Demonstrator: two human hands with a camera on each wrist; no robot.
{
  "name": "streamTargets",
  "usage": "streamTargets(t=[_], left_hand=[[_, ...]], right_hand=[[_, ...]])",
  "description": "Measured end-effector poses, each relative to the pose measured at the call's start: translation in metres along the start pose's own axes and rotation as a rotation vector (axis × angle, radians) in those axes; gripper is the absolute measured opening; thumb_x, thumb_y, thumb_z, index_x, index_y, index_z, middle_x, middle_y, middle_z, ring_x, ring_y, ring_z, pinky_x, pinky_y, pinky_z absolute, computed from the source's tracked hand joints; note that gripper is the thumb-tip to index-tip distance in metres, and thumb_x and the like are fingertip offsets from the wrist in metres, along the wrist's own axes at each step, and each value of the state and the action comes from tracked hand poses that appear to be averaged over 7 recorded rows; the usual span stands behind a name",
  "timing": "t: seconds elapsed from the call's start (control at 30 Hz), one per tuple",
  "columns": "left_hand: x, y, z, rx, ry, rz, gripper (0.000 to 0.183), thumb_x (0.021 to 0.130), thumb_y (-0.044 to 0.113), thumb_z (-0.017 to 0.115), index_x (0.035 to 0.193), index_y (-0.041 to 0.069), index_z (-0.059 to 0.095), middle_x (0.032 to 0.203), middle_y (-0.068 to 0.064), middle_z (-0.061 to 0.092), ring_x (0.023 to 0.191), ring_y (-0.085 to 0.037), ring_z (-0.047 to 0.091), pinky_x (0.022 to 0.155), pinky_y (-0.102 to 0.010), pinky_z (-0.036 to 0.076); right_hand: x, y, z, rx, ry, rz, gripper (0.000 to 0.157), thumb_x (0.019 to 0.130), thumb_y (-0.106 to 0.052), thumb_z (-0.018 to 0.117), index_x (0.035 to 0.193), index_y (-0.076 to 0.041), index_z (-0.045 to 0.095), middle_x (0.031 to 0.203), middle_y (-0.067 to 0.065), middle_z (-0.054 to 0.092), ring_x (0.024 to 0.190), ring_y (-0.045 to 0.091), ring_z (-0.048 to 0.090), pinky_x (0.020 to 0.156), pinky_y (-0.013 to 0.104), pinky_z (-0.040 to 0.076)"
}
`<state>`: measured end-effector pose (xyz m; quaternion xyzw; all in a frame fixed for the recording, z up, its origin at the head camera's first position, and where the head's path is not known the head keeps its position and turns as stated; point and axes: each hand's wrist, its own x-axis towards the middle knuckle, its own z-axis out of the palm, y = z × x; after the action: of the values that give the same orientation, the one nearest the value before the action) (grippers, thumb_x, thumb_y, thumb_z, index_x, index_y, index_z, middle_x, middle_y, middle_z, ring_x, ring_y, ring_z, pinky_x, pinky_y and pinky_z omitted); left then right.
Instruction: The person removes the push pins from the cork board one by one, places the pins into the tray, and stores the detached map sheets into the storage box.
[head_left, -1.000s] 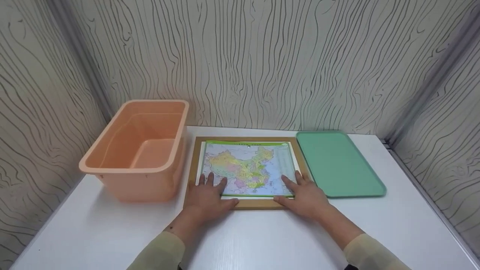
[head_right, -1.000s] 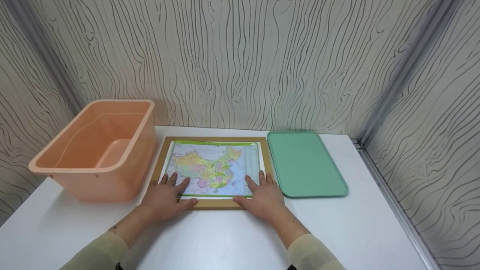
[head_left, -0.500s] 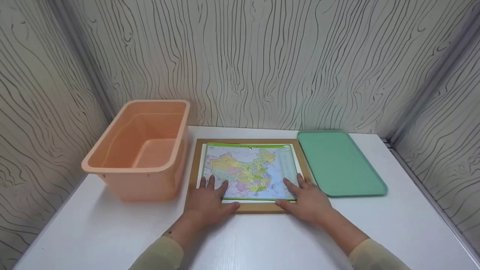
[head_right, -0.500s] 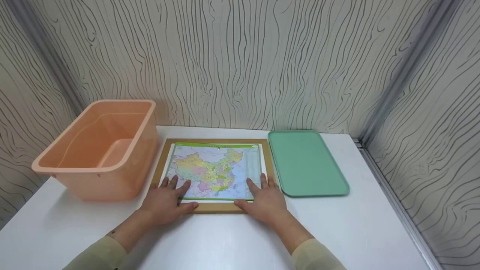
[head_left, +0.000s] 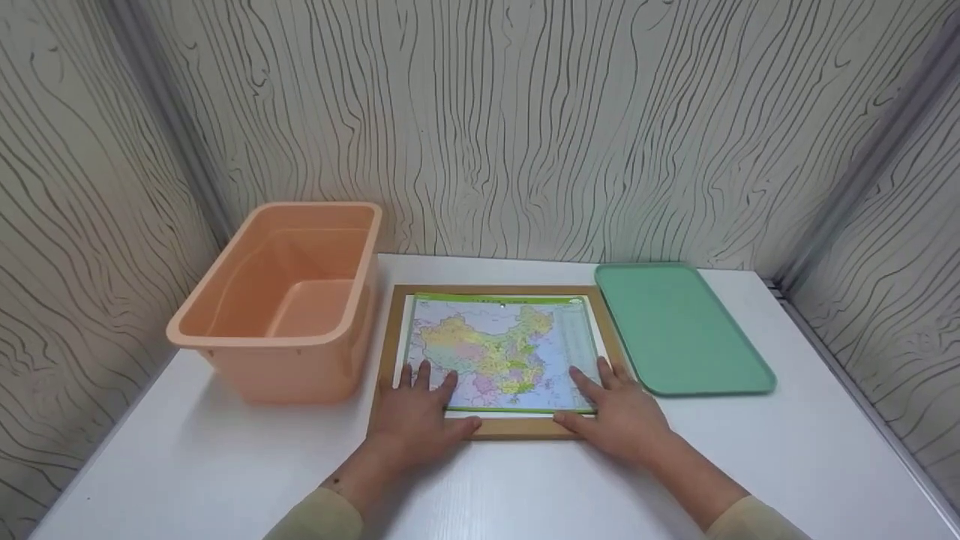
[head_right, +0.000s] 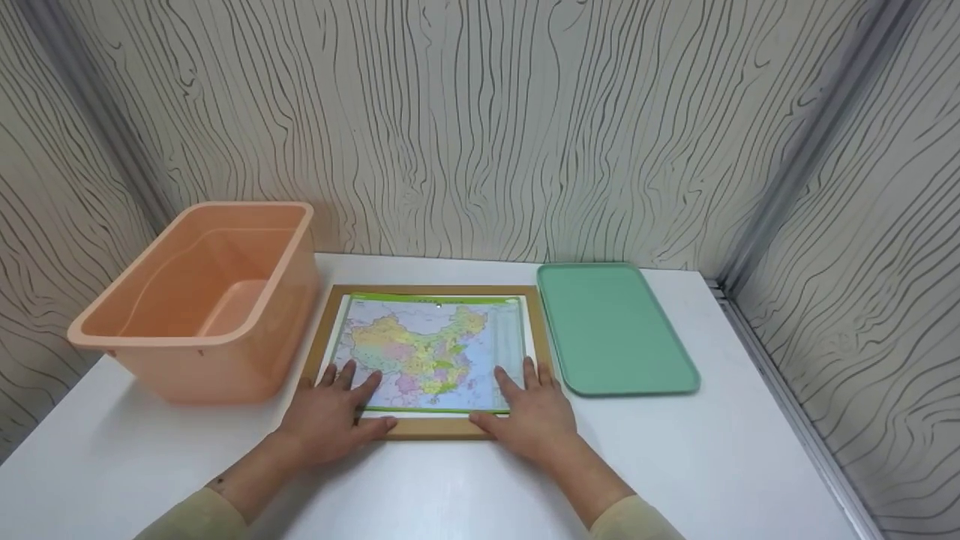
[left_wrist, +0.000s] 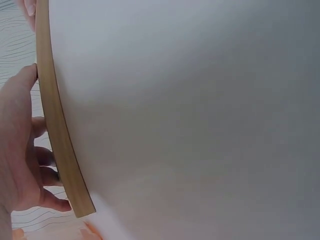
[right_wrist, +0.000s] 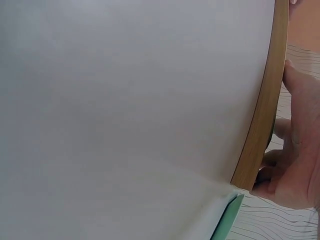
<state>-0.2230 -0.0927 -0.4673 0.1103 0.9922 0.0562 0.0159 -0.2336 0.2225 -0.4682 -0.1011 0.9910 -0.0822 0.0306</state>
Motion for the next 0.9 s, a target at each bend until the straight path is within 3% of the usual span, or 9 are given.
streamTargets(t=[0.2, 0.5, 0.9], left_hand=[[-0.007, 0.001, 0.001, -0.013, 0.000, -0.003, 0.091, 0.078, 0.089, 0.032, 0.147, 0.029, 0.045, 0.154, -0.019, 0.037, 0.142, -0.048, 0.031, 0.111, -0.066, 0.024], [-0.013, 0.001, 0.005, 0.045, 0.040, 0.015, 0.093, 0.076, 0.091, 0.029, 0.145, 0.031, 0.048, 0.151, -0.018, 0.043, 0.140, -0.046, 0.037, 0.108, -0.067, 0.028], [-0.023, 0.003, 0.003, 0.041, 0.031, 0.030, 0.092, 0.077, 0.090, 0.028, 0.145, 0.030, 0.047, 0.151, -0.019, 0.043, 0.140, -0.046, 0.038, 0.107, -0.067, 0.030]], right_hand=[[-0.007, -0.002, 0.000, 0.026, -0.009, 0.010, 0.092, 0.079, -0.086, 0.038, 0.150, -0.027, 0.039, 0.158, 0.022, 0.027, 0.146, 0.048, 0.020, 0.103, 0.065, 0.039], [-0.016, -0.005, 0.000, 0.030, -0.017, 0.026, 0.093, 0.078, -0.087, 0.039, 0.150, -0.027, 0.040, 0.159, 0.022, 0.027, 0.147, 0.047, 0.020, 0.101, 0.066, 0.040], [-0.026, -0.006, 0.000, 0.040, -0.016, 0.025, 0.093, 0.078, -0.087, 0.040, 0.150, -0.027, 0.040, 0.159, 0.022, 0.027, 0.146, 0.047, 0.022, 0.098, 0.066, 0.042]])
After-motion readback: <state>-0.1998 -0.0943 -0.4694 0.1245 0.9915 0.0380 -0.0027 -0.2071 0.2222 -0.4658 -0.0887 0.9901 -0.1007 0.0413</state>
